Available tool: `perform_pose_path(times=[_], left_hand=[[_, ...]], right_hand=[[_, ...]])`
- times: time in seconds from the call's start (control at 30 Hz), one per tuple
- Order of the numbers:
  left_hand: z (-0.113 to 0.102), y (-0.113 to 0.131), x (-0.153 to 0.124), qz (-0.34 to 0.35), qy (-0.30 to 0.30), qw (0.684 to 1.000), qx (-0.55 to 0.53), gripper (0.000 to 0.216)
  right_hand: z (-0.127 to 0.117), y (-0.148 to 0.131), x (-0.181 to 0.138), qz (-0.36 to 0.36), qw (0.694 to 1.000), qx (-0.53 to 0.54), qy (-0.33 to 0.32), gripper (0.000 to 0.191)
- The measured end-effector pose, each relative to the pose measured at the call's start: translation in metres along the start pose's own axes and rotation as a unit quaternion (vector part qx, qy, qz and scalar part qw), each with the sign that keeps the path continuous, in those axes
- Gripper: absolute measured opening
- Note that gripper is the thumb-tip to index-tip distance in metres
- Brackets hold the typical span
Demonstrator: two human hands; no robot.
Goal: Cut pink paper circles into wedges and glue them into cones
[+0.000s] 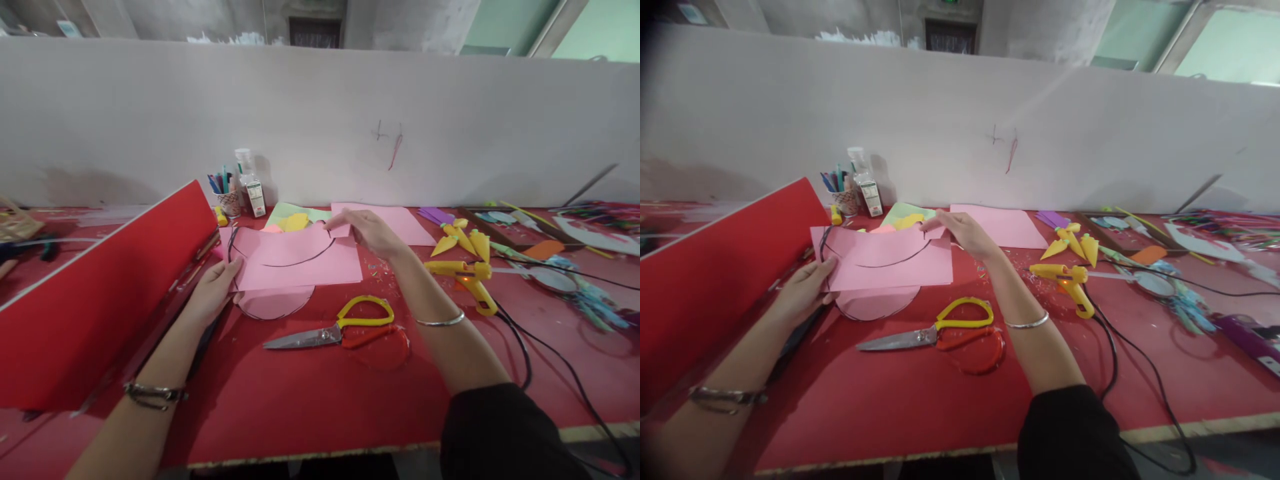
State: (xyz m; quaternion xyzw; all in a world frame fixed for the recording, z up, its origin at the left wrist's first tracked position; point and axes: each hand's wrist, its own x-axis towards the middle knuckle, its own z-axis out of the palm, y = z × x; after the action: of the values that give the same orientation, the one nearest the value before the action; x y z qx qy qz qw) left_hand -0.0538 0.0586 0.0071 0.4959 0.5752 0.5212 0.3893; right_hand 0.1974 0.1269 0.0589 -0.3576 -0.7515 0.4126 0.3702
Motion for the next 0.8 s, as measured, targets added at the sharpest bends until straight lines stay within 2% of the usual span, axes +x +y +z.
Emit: perform_pose_path(times=[0.07,0.23,0.4,0.5,0.6,0.7,0.8], left_hand=[[0.000,-0.002,0.001,-0.006,0.005,1.000,-0.013,0.035],[-0.003,-0.005,0.004,0.022,0.031,0.999,0.011,0.034],[-0.003,-0.002,0.002,0.056,0.045,0.995,0.072,0.029],[0.001,0.000,-0.002,0.079,0.050,0.991,0.100,0.030],[0.007,0.001,-0.006,0.096,0.040,0.988,0.117,0.030],[0.013,-0.002,-0.010,0.133,-0.003,0.978,0.163,0.025],[0.019,-0.005,-0.015,0.181,-0.059,0.960,0.206,0.020]], right_hand=[[0.001,-0.002,0.001,-0.019,0.998,-0.062,0.005,0.029],[0.000,-0.001,0.001,-0.010,0.990,-0.136,-0.031,0.033],[0.003,-0.002,-0.001,-0.029,0.977,-0.209,0.012,0.029],[0.012,-0.008,-0.002,-0.036,0.970,-0.240,0.012,0.030],[0.021,-0.014,-0.003,-0.052,0.969,-0.241,-0.017,0.021],[0.029,-0.022,-0.006,-0.062,0.974,-0.211,-0.057,0.017],[0.033,-0.031,-0.011,-0.063,0.979,-0.119,-0.153,0.014]])
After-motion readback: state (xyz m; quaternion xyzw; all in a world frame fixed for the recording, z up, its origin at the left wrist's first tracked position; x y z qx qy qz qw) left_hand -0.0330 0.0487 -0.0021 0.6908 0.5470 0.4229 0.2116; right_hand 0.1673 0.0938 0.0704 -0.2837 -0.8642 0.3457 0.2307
